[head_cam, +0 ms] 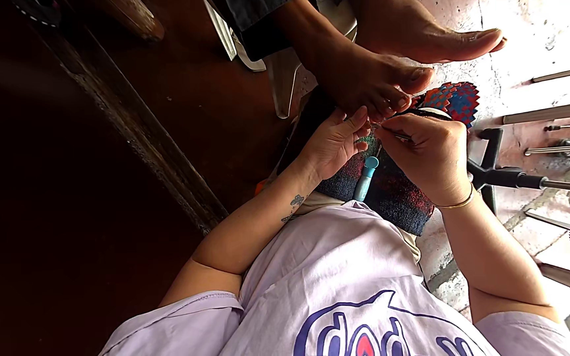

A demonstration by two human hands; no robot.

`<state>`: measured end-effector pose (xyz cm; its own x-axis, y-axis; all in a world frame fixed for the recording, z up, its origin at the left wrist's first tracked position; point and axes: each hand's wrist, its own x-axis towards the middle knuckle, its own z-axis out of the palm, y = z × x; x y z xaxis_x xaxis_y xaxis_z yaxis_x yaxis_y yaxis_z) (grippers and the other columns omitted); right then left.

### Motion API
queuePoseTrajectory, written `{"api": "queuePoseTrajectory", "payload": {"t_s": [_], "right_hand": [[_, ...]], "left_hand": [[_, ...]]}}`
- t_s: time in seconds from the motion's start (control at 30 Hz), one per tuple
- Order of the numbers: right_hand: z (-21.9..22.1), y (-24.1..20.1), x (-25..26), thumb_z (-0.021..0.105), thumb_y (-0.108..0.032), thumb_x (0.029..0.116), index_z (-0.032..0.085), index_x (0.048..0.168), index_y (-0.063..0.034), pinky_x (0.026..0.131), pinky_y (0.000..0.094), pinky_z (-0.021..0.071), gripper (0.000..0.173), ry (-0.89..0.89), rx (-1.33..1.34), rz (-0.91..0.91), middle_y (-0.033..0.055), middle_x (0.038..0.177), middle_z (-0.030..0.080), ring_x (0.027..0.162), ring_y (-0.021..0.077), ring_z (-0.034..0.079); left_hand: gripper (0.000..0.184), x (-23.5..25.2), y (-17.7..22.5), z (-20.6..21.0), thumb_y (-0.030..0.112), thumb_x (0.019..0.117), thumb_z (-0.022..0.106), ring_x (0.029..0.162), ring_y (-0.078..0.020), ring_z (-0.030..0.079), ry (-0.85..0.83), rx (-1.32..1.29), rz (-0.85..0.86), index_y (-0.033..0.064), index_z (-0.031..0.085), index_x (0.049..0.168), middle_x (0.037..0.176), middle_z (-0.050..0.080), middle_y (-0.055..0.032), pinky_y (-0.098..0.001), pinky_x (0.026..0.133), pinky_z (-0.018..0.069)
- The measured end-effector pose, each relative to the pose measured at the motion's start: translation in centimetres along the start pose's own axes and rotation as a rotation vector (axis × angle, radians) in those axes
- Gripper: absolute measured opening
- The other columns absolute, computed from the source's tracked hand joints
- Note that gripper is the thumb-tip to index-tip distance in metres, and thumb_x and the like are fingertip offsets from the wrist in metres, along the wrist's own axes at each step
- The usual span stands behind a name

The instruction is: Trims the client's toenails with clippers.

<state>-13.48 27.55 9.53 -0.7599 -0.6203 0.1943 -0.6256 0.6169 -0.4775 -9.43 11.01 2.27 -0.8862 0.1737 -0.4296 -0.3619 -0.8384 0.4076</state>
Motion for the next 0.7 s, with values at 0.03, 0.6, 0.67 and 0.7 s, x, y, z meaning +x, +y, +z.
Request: {"api": "queuePoseTrajectory", "payload": {"t_s": [0.03, 0.6, 0.67, 0.7], "right_hand": [[-0.02, 0.05, -0.04, 0.066, -0.016, 0.0982, 0.078, 0.097, -0.0069, 0.062, 0.0274, 0.0522, 0.016, -0.008, 0.033, 0.026, 0.0062, 0.080, 0.074, 0.069, 0.0093, 0.067], [0.37, -0.23, -0.70, 0.064, -0.015, 0.1007, 0.070, 0.102, -0.0075, 0.049, 0.0175, 0.0473, 0.010, -0.070, 0.236, 0.203, -0.0022, 0.070, 0.066, 0.054, 0.0004, 0.057], [0.39, -0.46, -0.78, 0.063, -0.015, 0.1007, 0.070, 0.101, -0.0085, 0.045, 0.0194, 0.0402, 0.009, -0.057, 0.184, 0.187, -0.0022, 0.066, 0.061, 0.049, 0.0018, 0.050], [0.43, -0.53, -0.80, 0.063, -0.016, 0.1012, 0.069, 0.100, -0.0089, 0.045, 0.0200, 0.0385, 0.010, -0.053, 0.155, 0.176, -0.0023, 0.065, 0.060, 0.049, 0.0020, 0.048]], "left_hand": [[0.015, -0.02, 0.02, 0.03, 0.013, 0.1057, 0.052, 0.089, -0.0113, 0.065, 0.004, 0.004, -0.002, 0.0173, 0.053, 0.120, 0.099, 0.064, -0.0005, -0.0281, 0.078, 0.0564], [0.016, -0.06, 0.06, 0.05, 0.011, 0.1053, 0.052, 0.087, -0.0114, 0.065, 0.010, -0.015, -0.009, 0.0170, 0.054, 0.121, 0.098, 0.064, -0.0009, -0.0279, 0.076, 0.0566], [0.018, -0.05, 0.00, 0.05, 0.011, 0.1050, 0.052, 0.087, -0.0112, 0.066, 0.009, -0.016, -0.007, 0.0172, 0.053, 0.121, 0.100, 0.065, -0.0010, -0.0272, 0.075, 0.0567], [0.018, -0.05, -0.02, 0.04, 0.011, 0.1050, 0.052, 0.087, -0.0114, 0.065, 0.007, -0.015, -0.007, 0.0175, 0.053, 0.122, 0.100, 0.065, -0.0009, -0.0272, 0.075, 0.0566]]}}
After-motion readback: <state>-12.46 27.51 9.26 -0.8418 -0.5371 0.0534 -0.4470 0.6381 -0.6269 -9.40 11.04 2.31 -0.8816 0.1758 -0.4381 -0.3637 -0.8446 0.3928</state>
